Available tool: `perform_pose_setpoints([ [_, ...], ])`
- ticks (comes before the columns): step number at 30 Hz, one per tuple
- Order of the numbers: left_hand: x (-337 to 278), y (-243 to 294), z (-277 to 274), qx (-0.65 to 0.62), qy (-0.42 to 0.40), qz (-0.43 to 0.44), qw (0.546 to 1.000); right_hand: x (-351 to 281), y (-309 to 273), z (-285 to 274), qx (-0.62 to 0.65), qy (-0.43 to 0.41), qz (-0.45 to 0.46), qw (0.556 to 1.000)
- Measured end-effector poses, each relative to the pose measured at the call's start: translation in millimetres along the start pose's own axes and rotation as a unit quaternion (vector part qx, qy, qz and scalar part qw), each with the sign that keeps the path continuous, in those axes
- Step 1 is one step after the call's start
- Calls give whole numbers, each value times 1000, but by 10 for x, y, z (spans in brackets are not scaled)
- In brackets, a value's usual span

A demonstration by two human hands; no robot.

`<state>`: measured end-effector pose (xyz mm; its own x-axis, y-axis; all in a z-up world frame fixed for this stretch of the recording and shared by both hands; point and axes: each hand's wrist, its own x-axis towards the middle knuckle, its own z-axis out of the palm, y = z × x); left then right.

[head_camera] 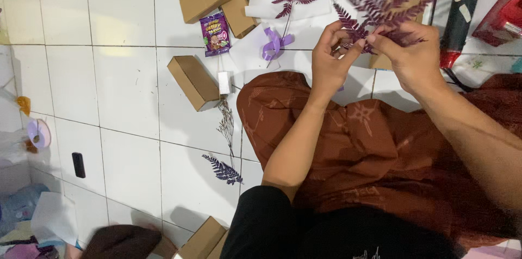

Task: The person assembles a floral arrangement by hand, inserting artificial flowers and purple ferns into a small brown box and wrapping wire around the stems.

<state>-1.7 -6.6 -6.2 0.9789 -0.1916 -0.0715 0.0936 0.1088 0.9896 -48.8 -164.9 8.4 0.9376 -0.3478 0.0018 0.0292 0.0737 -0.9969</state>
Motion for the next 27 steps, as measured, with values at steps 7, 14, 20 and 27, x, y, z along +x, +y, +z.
perform_pose_setpoints([
  [7, -173, 213, 126, 11, 13, 42, 999, -4, -44, 49, 79, 10, 36, 996],
  [14, -188, 102, 167, -35, 31, 87, 995, -14, -9, 43, 98, 3, 39, 994],
  [20, -164, 36, 163, -82, 48, 91, 991, -43, -32, 37, 49, -2, 7, 999],
  [27, -57, 166, -65, -83, 70, 101, 989, -57, -154, -8, -65, -17, 8, 998],
])
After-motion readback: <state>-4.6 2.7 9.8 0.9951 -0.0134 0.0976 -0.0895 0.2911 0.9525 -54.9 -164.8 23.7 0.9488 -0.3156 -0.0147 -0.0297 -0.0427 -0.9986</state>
